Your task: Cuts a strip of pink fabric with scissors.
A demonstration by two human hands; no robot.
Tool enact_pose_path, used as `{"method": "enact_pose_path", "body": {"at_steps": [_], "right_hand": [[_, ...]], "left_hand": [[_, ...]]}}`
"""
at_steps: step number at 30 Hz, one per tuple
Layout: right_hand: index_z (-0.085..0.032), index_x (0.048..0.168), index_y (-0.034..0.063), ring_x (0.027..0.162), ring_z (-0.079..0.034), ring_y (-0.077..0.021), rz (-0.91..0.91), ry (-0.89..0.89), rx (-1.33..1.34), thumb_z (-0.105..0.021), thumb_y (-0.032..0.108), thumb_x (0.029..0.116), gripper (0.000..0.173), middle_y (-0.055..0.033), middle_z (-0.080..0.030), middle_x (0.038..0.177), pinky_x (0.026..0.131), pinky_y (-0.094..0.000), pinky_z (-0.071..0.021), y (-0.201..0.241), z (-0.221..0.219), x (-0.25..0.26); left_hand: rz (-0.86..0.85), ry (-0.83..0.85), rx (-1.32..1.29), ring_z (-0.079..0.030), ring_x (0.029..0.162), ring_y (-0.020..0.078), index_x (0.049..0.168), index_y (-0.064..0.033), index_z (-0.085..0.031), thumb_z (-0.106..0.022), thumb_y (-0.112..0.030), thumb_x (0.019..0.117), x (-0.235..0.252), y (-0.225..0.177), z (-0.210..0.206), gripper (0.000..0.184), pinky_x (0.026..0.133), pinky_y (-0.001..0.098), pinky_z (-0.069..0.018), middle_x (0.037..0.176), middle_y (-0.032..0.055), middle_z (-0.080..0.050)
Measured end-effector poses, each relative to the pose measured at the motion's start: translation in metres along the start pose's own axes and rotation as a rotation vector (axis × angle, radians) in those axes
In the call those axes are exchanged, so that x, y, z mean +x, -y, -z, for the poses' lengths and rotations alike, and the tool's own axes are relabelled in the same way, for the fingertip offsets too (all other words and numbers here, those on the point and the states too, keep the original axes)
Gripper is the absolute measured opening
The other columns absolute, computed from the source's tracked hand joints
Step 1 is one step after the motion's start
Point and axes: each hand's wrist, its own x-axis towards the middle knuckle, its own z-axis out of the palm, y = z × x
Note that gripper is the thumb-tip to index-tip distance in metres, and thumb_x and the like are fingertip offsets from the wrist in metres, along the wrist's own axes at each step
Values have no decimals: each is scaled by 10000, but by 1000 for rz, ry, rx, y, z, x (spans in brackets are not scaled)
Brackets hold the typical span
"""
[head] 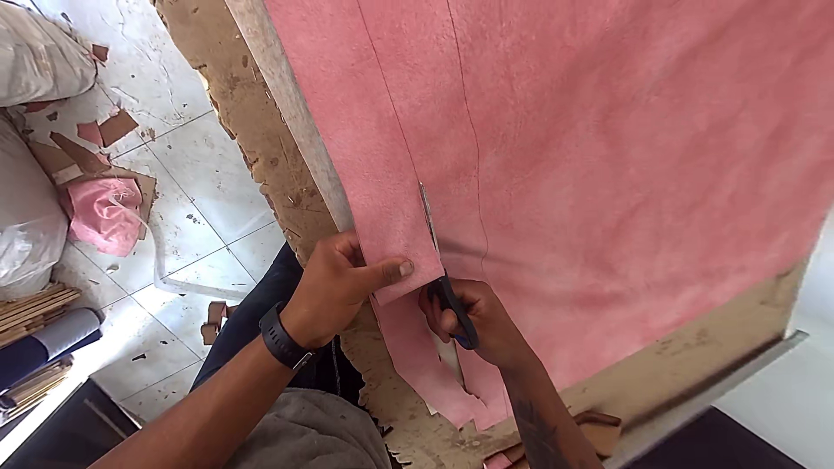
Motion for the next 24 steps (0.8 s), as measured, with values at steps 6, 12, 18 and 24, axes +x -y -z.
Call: {"method": "enact_pose_path", "body": {"at_steps": [6, 12, 18, 24], "right_hand": [[-681, 944, 85, 670, -615, -114, 16, 7, -36, -651, 611, 936, 527, -46, -643, 764, 586, -240, -516, 21, 4, 27], [-666, 1034, 122, 686, -625, -104, -26, -30, -111, -644, 680, 901, 575, -26, -639, 792, 576, -228, -523, 38, 4, 41], [-665, 878, 132, 601, -604, -79, 7, -69, -122, -695, 589, 912, 460, 1, -606, 678, 558, -222, -531, 40, -2, 44], [-661, 814, 95, 506, -539, -85, 35, -86, -143, -711, 495, 941, 423, -24, -569, 612, 472, -215, -477, 37, -5, 48]], "left_hand": [[9, 41, 8, -744, 836, 289, 1123, -7, -705, -781, -71, 904, -1, -4, 2, 240, 764, 431, -647, 971, 190, -746], [24, 63, 4, -749, 834, 284, 1114, -16, -717, -806, -93, 887, 1, -7, 6, 256, 766, 426, -651, 965, 181, -753], [36, 67, 44, -747, 802, 261, 1095, -24, -716, -816, -121, 884, 1, -7, 10, 253, 739, 408, -650, 941, 159, -756], [16, 66, 90, -745, 798, 260, 1087, -17, -716, -809, -95, 883, -1, -4, 13, 237, 733, 406, -646, 940, 155, -758]]}}
